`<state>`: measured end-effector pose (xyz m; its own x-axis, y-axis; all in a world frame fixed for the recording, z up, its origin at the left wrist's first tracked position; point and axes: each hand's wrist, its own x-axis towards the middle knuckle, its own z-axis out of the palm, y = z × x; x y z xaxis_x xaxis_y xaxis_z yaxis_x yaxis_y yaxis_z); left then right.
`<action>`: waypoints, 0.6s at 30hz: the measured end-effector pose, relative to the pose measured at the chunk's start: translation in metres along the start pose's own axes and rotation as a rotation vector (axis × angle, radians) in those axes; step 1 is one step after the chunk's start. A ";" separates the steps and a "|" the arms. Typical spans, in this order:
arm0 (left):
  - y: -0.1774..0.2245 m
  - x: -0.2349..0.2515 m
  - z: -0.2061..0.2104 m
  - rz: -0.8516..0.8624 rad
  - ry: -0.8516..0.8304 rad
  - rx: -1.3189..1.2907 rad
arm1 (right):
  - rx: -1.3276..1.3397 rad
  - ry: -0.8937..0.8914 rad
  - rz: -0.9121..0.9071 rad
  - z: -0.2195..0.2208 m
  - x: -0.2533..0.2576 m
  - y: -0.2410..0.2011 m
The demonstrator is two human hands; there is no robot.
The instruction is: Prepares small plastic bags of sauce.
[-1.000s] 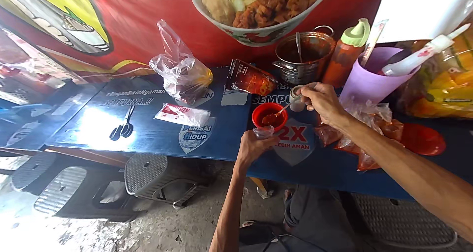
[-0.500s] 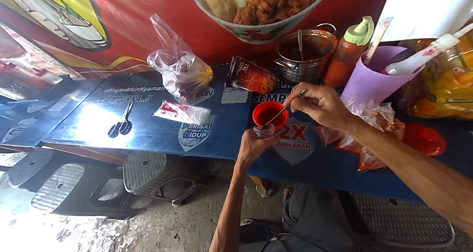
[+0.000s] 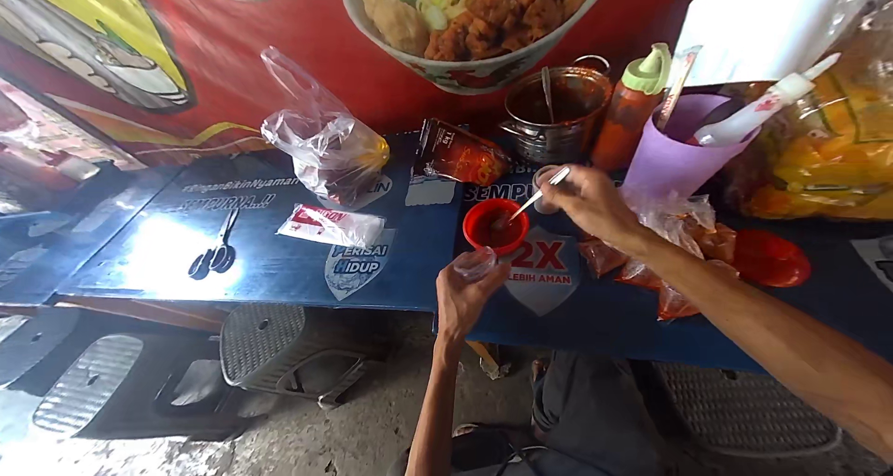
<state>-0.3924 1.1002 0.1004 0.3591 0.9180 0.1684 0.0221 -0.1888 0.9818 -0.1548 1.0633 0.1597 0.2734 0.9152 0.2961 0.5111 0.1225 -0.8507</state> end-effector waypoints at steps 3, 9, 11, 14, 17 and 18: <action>0.005 -0.016 0.011 0.131 0.147 -0.128 | -0.108 -0.071 0.125 -0.006 -0.012 0.009; 0.023 -0.038 0.050 0.168 0.157 -0.223 | -0.132 0.136 -0.020 -0.012 -0.095 -0.004; 0.024 -0.040 0.068 0.180 0.116 -0.216 | -0.056 0.203 -0.110 -0.009 -0.135 0.006; 0.021 -0.038 0.096 0.198 0.111 -0.202 | 0.019 0.319 -0.122 -0.013 -0.185 0.022; 0.019 -0.036 0.124 0.194 0.143 -0.187 | 0.054 0.411 -0.041 -0.030 -0.219 0.033; 0.019 -0.036 0.134 0.194 0.148 -0.187 | 0.053 0.433 -0.013 -0.035 -0.227 0.036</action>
<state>-0.2797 1.0165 0.1014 0.1994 0.9147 0.3515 -0.2107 -0.3103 0.9270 -0.1698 0.8463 0.0770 0.5895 0.6693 0.4522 0.4775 0.1628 -0.8634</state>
